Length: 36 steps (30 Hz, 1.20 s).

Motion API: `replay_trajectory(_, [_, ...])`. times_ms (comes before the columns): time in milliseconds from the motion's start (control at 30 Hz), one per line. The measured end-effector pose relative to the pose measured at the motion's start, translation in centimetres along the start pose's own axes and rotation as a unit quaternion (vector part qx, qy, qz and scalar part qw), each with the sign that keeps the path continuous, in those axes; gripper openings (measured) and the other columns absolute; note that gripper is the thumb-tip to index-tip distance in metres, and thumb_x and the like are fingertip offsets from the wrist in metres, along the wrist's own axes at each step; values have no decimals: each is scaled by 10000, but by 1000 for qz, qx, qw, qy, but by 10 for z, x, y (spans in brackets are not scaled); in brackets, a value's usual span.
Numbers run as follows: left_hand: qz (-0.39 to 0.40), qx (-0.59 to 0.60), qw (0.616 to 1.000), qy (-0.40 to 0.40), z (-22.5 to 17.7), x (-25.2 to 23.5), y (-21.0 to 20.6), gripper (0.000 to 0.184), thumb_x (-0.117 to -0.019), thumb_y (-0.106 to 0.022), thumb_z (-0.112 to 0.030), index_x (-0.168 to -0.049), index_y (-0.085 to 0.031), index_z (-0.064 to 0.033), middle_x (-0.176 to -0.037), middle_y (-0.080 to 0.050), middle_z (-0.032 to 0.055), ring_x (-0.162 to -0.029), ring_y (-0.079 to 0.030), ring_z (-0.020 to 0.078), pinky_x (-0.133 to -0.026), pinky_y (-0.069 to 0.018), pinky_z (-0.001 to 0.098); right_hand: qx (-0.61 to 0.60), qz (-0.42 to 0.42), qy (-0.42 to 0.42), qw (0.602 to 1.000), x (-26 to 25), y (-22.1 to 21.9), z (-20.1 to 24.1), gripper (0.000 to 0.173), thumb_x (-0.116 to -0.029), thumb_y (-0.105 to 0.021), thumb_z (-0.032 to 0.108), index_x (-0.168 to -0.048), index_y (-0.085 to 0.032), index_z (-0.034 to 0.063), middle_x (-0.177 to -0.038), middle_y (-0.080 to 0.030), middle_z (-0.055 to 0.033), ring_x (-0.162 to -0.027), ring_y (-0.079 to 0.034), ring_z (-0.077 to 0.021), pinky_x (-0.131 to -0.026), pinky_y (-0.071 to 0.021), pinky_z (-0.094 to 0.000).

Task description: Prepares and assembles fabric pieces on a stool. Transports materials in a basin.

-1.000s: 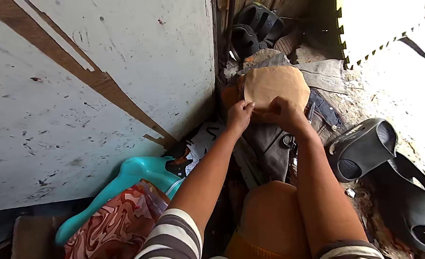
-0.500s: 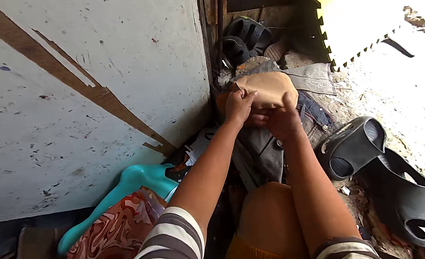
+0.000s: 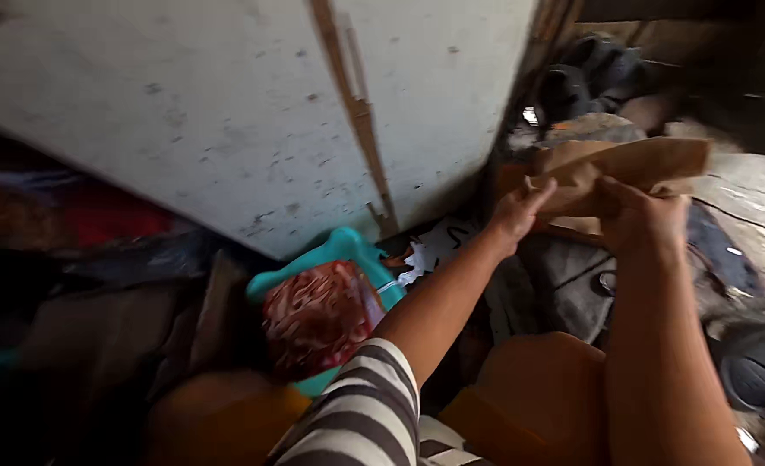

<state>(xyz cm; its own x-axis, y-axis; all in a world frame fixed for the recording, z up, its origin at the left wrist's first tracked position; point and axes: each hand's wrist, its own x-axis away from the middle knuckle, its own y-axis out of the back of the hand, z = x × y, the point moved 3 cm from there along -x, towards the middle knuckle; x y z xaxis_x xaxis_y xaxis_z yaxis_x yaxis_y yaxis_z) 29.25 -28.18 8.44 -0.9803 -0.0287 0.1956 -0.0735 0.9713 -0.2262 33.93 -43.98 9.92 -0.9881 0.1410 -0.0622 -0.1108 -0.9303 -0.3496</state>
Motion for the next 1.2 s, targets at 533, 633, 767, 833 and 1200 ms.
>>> replay_trajectory(533, [-257, -113, 935, -219, -73, 268, 250, 344, -954, -651, -5, -1279, -548, 45, -1110, -703, 106, -1028, -692, 140, -951, -577, 351, -71, 347, -209, 911, 225, -218, -50, 193, -1010, -615, 90, -1198, -570, 100, -1012, -707, -35, -875, -718, -156, -798, -631, -370])
replay_trajectory(633, [-286, -108, 932, -193, -55, 304, 268, 323, -953, -643, 5, -1266, -562, 11, -1105, -698, 79, -1012, -687, 129, -932, -579, 339, -68, 374, -181, 907, 259, -224, -63, 171, -994, -613, 53, -1160, -597, 95, -981, -721, -31, -853, -721, -149, -780, -632, -372])
replay_trajectory(767, [-308, -133, 942, -26, 23, 337, 297, 403, -1009, -642, -153, -1384, -538, -47, -1245, -669, 129, -1101, -666, 221, -963, -556, 451, 29, 382, -312, 869, 291, -204, -119, 293, -1058, -545, 135, -1312, -526, -10, -1066, -697, -171, -921, -715, -267, -793, -622, -451])
replay_trajectory(833, [-329, -118, 936, 37, 56, 339, 312, 439, -1017, -642, -180, -1406, -517, -20, -1286, -643, 181, -1156, -643, 269, -1002, -528, 483, 81, 371, -369, 848, 298, -196, -138, 330, -1084, -503, 192, -1324, -517, -34, -1080, -691, -192, -926, -715, -279, -772, -622, -453])
replay_trajectory(1200, [-367, -128, 920, 44, 69, 351, 326, 394, -977, -674, -72, -1343, -550, 5, -1216, -664, 185, -1105, -660, 246, -984, -535, 437, 121, 376, -346, 851, 297, -194, -148, 176, -1035, -572, 64, -1168, -556, -49, -963, -702, -175, -825, -730, -265, -709, -640, -432])
